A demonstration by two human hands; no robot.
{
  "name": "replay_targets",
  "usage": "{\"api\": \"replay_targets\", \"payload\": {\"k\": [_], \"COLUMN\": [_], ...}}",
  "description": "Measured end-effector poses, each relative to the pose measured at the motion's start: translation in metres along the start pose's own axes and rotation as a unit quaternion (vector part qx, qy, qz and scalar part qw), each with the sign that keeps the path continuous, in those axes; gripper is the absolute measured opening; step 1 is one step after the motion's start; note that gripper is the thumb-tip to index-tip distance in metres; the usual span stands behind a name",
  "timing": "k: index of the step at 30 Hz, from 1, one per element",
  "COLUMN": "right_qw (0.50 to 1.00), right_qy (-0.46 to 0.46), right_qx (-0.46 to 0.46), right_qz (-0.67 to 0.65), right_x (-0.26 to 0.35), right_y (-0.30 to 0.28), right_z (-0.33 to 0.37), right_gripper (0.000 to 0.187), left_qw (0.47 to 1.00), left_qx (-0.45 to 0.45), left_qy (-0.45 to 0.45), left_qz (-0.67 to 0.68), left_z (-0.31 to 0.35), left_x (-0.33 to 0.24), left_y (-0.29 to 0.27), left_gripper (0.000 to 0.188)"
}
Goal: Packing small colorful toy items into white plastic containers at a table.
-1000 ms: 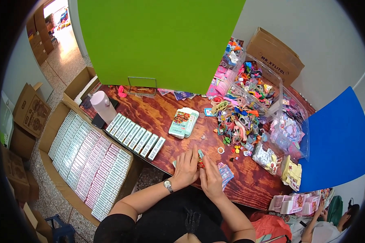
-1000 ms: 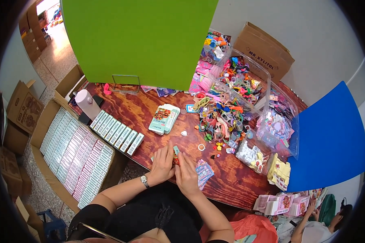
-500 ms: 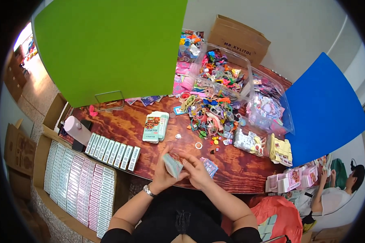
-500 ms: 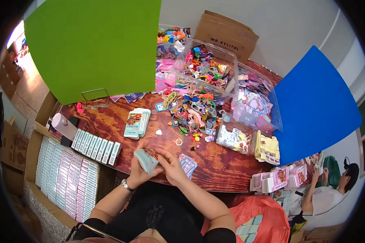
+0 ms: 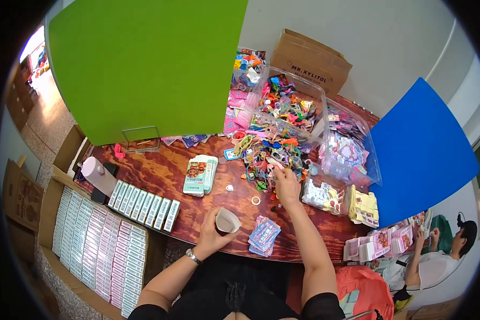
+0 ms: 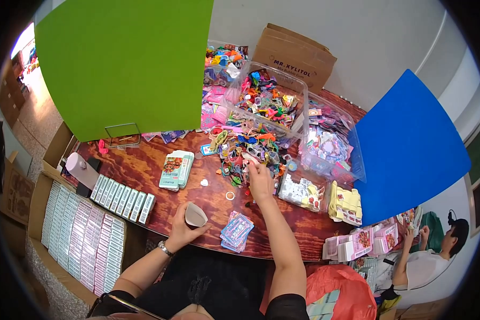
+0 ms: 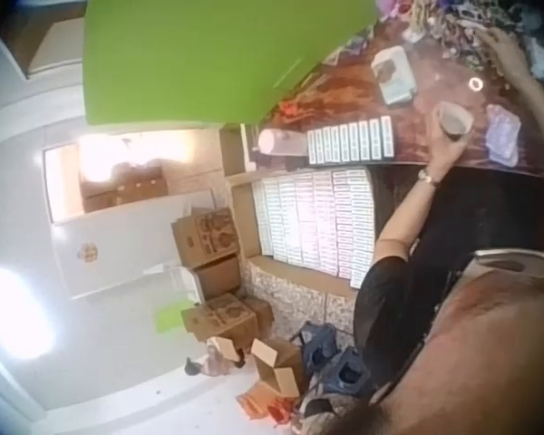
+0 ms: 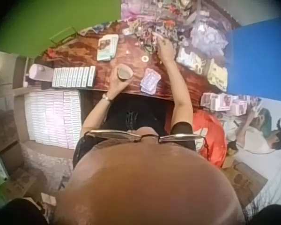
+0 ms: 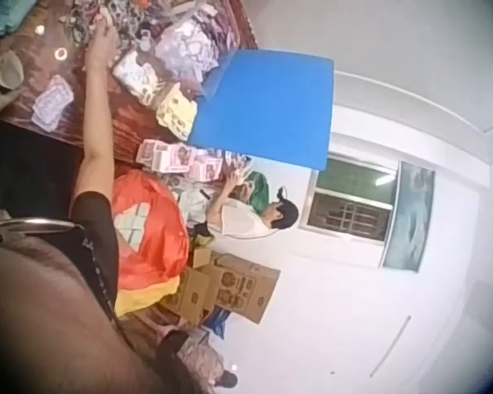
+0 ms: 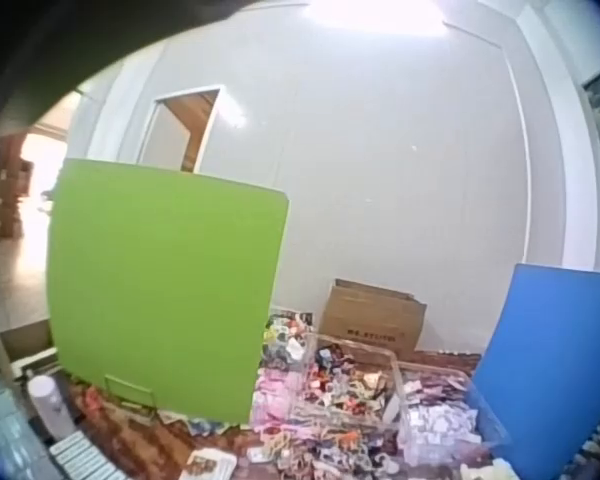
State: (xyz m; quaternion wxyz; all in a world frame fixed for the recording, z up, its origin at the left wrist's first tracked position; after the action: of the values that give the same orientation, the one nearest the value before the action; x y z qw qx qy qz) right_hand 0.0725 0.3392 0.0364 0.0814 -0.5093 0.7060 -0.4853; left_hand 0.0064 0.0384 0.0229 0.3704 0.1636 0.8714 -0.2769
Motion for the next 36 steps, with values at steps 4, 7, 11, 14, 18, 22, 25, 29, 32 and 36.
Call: {"api": "replay_targets", "payload": {"k": [4,7,11,14,18,22,25,29,32,36], "right_qw": [0.998,0.996,0.980,0.956,0.952,0.968,0.978,0.920,0.846,0.895], "right_qy": [-0.019,0.014,0.025,0.053,0.103,0.079,0.065,0.150,0.201,0.149], "right_qx": [0.034,0.089,0.156,0.226,0.275,0.199,0.183,0.298,0.342,0.342], "right_qz": [0.047,0.019,-0.119,-0.178,-0.092,0.133,0.074,-0.208,-0.357,-0.245], "right_x": [-0.010,0.005,0.013,0.016,0.033,0.040,0.026,0.016,0.028,0.041], "right_y": [0.004,-0.016,-0.026,-0.010,0.017,0.048,0.048,0.006,-0.031,-0.061], "right_z": [-0.012,-0.018,-0.024,-0.021,-0.016,-0.008,-0.010,-0.031,-0.046,-0.049], "right_gripper": [0.013,0.010,0.013,0.015,0.020,0.027,0.026,0.021,0.015,0.015], "left_qw": [1.000,1.000,0.999,1.000,1.000,1.000,1.000,1.000,1.000,0.999], "left_qx": [0.000,0.002,0.003,-0.002,-0.005,0.000,0.001,-0.007,-0.019,-0.016], "left_qy": [-0.007,-0.025,-0.038,-0.008,0.007,0.001,0.007,0.006,-0.001,-0.017], "left_qz": [0.008,-0.015,0.007,-0.001,-0.013,-0.008,-0.009,-0.024,-0.020,-0.038], "left_z": [0.000,0.007,0.004,0.001,0.002,0.006,0.006,0.005,-0.003,-0.012], "left_x": [0.006,0.010,0.014,0.010,0.009,0.009,0.009,0.007,0.003,0.001], "left_y": [-0.001,-0.006,0.002,0.005,0.004,0.004,0.005,0.002,0.003,0.007], "left_gripper": [0.080,0.081,0.082,0.081,0.079,0.081,0.084,0.086,0.085,0.083]}}
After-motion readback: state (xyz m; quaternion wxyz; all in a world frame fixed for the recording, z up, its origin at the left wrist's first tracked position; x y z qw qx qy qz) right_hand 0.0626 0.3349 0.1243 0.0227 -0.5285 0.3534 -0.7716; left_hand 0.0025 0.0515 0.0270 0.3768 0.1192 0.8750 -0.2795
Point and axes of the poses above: each hand's wrist, its own z-axis away from the middle knuckle, its own y-axis out of the palm, x = y × z, the point moved 3 cm from there along -z, towards the middle knuckle, and after that the axes turned 13 degrees about y, right-handed, at the moved point
